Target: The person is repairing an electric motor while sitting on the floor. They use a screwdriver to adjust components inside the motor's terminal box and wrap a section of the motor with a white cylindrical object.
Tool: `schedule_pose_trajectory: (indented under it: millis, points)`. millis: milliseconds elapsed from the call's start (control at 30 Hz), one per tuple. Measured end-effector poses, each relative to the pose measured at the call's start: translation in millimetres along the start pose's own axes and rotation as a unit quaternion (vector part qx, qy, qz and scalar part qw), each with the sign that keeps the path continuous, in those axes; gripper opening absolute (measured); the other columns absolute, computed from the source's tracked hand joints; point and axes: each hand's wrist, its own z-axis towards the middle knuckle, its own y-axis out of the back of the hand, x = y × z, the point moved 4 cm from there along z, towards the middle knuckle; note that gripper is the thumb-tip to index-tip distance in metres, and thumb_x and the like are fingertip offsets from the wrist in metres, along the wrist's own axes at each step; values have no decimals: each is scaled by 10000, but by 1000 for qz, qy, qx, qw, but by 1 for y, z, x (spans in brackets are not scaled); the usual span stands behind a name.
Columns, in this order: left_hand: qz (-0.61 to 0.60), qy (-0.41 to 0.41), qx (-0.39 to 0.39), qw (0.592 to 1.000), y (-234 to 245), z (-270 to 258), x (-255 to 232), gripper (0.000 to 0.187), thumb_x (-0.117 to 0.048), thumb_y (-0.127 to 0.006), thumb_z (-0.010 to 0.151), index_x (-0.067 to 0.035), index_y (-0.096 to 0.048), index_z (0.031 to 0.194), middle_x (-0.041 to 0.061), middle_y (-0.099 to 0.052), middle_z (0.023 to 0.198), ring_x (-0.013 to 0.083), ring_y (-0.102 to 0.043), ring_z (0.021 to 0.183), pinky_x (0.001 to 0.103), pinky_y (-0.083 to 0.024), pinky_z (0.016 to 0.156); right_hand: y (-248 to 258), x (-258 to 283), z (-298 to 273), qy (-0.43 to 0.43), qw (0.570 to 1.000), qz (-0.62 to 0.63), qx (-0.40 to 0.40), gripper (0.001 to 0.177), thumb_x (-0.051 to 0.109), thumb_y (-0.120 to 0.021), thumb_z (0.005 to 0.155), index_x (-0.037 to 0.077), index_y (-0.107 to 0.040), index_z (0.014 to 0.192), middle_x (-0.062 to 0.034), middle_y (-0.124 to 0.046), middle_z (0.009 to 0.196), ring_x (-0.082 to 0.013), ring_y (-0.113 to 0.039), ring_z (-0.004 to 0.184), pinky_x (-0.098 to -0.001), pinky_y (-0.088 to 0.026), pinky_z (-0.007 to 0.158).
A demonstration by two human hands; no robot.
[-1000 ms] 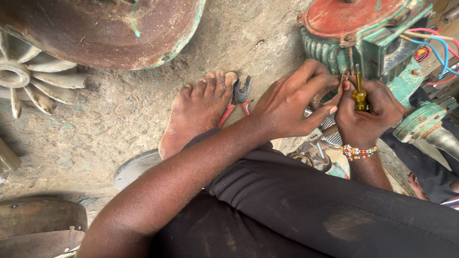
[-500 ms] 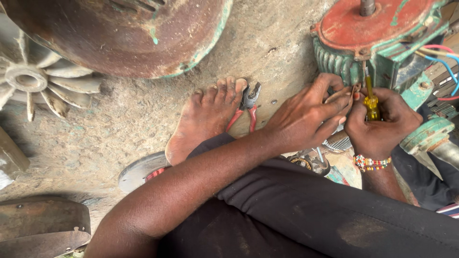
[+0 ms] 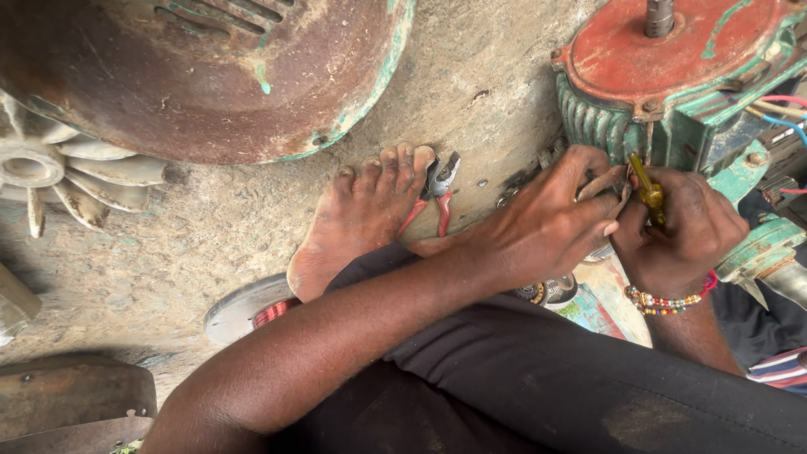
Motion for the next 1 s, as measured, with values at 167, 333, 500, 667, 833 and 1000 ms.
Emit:
schedule_pose_trajectory:
  millis: [167,333,500,667,833,1000]
  points:
    - [9,23,13,1000,-2,-3,-3,289,-186,-732,956,46,-661,799,244,-453,1307,375,-621,1173,462,-582,938,3,0,2,16,1000,3,23,148,-72,-712,901,-36,-662,1036,-178,-678,861,-308,-701,756,-362,-522,669]
    - [2,8,5,1000,-5,-2,0,295,-209,-750,943,46,-666,821,224,-456,1285,347,-606,1193,441,-596,960,6,4,7,23,999,-30,28,158,-70,-735,898,-14,-671,1032,-165,-677,838,-303,-693,736,-370,-501,645]
    - [28,-10,-5,1000,-17,-2,4,327,-211,-763,923,75,-659,805,254,-450,1257,357,-591,1189,415,-602,954,6,4,7,25,999,-24,40,120,-80,-734,911,-28,-666,995,-172,-687,831,-291,-686,692,-373,-488,608]
    - [30,-17,-6,999,-13,-3,1,307,-185,-746,955,103,-678,874,245,-470,1267,343,-604,1192,429,-604,980,11,10,11,20,998,-54,29,131,-49,-744,876,-23,-666,978,-171,-674,815,-303,-683,697,-377,-494,618]
    - [13,6,1,1000,-2,-2,-7,322,-252,-637,1039,56,-700,971,234,-492,1260,320,-670,1074,402,-619,906,14,13,13,-36,998,-40,38,135,-22,-759,867,-28,-698,987,-178,-672,805,-310,-680,675,-395,-493,605]
    - [-21,93,-46,994,9,13,-7,329,-233,-649,984,12,-673,1203,163,-612,1125,336,-719,1006,448,-597,874,12,12,9,-67,997,-25,-4,124,17,-740,857,-3,-714,977,-178,-690,830,-344,-707,763,-395,-545,684]
